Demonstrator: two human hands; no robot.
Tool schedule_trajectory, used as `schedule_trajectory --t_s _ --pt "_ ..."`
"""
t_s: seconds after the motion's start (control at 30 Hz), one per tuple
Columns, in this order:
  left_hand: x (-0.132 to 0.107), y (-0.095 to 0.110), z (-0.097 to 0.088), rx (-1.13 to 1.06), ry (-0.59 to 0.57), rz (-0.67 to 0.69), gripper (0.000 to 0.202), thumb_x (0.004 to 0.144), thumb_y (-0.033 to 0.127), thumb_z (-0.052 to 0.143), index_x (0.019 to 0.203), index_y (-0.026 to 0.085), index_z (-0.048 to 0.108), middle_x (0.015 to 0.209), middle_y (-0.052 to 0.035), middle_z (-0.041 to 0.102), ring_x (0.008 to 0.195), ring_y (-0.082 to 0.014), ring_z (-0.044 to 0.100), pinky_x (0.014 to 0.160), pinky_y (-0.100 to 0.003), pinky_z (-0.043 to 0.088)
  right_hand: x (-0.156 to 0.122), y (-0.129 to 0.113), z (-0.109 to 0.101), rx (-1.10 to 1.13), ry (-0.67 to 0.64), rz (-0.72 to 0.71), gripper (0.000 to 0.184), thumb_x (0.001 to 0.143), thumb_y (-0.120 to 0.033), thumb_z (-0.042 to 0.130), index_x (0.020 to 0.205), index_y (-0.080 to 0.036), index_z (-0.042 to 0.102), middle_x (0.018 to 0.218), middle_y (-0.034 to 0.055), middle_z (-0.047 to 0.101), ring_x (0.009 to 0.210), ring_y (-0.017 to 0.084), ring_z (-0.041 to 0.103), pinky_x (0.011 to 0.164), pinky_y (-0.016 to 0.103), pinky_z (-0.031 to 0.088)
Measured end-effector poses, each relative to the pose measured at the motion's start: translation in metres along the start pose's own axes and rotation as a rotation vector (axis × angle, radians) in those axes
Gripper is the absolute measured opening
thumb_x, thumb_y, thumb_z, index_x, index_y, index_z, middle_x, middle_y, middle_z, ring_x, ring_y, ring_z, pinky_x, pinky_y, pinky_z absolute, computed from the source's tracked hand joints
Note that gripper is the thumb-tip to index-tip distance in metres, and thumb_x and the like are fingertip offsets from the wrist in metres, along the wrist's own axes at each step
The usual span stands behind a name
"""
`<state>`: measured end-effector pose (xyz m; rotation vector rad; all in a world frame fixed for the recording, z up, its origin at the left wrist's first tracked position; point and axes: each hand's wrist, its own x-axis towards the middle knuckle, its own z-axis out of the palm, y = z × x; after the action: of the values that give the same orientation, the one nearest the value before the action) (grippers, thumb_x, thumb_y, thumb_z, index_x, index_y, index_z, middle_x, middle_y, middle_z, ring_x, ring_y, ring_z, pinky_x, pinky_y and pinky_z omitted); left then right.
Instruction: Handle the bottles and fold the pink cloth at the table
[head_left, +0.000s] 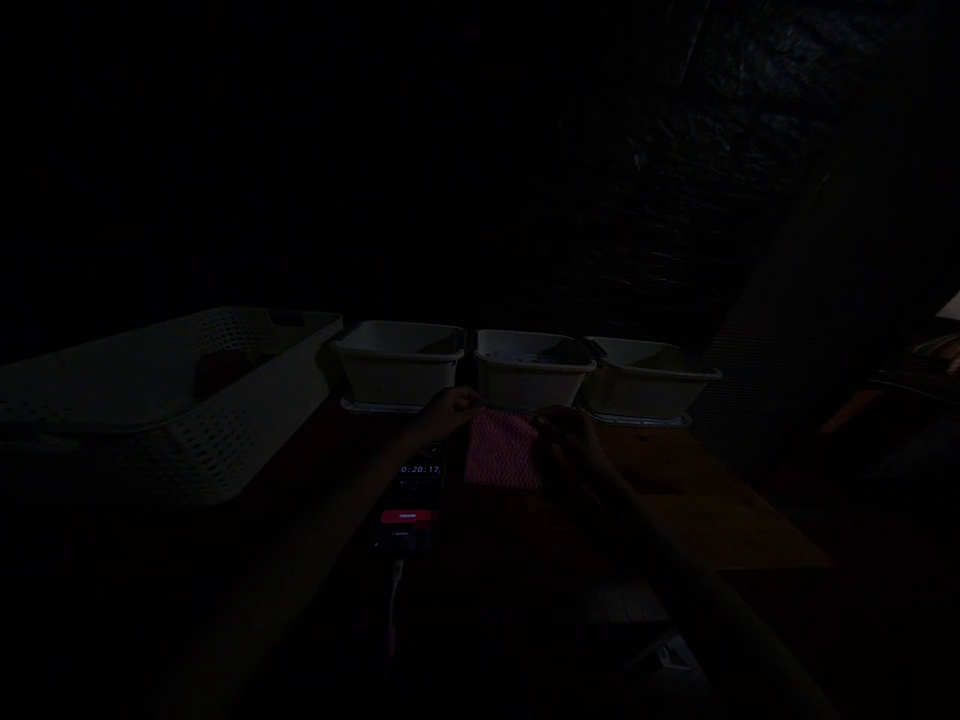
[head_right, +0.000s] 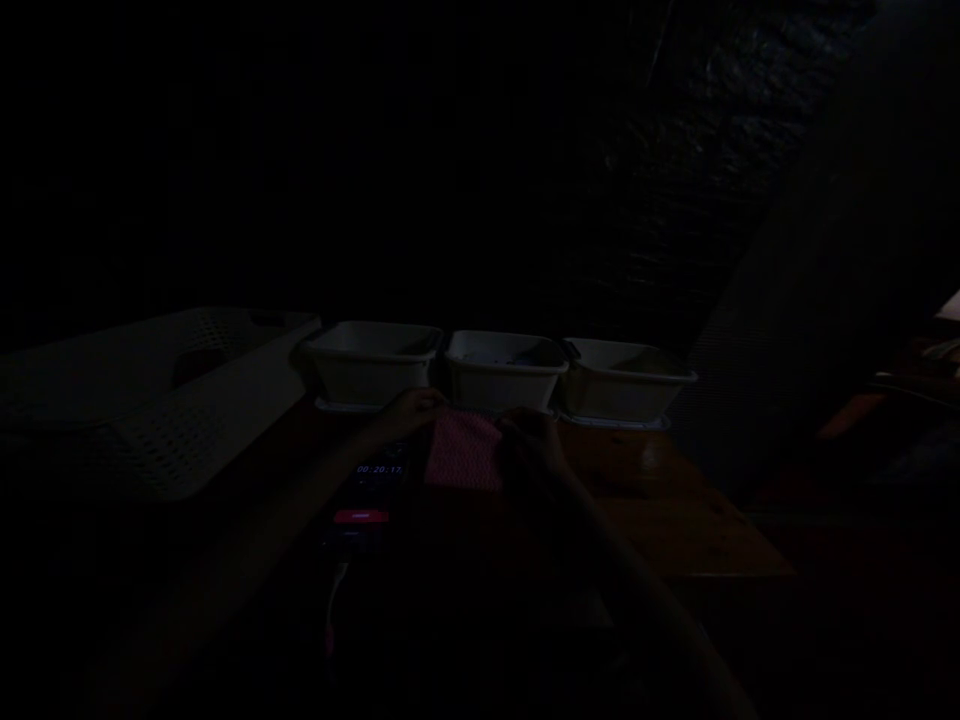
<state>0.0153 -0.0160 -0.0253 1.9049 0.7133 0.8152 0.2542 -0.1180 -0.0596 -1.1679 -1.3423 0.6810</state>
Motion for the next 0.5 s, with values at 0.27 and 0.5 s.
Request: schedule_trajectory --t_s 0.27,0.5 --pt "-0.004 0.003 0.009 -0.177 -0.060 -0.040 0.042 0.082 0.049 0.059 0.099 0.011 0.064 0.100 -0.0096 0.069 0.089 -0.0184 0.062 0.078 -0.030 0.047 0.002 0.003 0.005 0.166 0.099 0.039 0.031 0.072 -0.043 0.069 0.087 -0.017 0.062 0.082 0.0029 0.060 0.072 0.013 0.054 0.064 0.024 0.042" --pt "-0.001 0.000 0.017 -0.201 0.022 0.068 0.044 0.087 0.051 0.050 0.105 0.012 0.060 0.107 -0.0095 0.066 0.095 -0.0185 0.061 0.081 -0.028 0.046 -0.005 -0.005 0.017 0.328 -0.061 0.134 0.030 0.076 -0.041 0.069 0.096 -0.022 0.058 0.094 0.0021 0.061 0.079 0.013 0.058 0.063 0.020 0.046"
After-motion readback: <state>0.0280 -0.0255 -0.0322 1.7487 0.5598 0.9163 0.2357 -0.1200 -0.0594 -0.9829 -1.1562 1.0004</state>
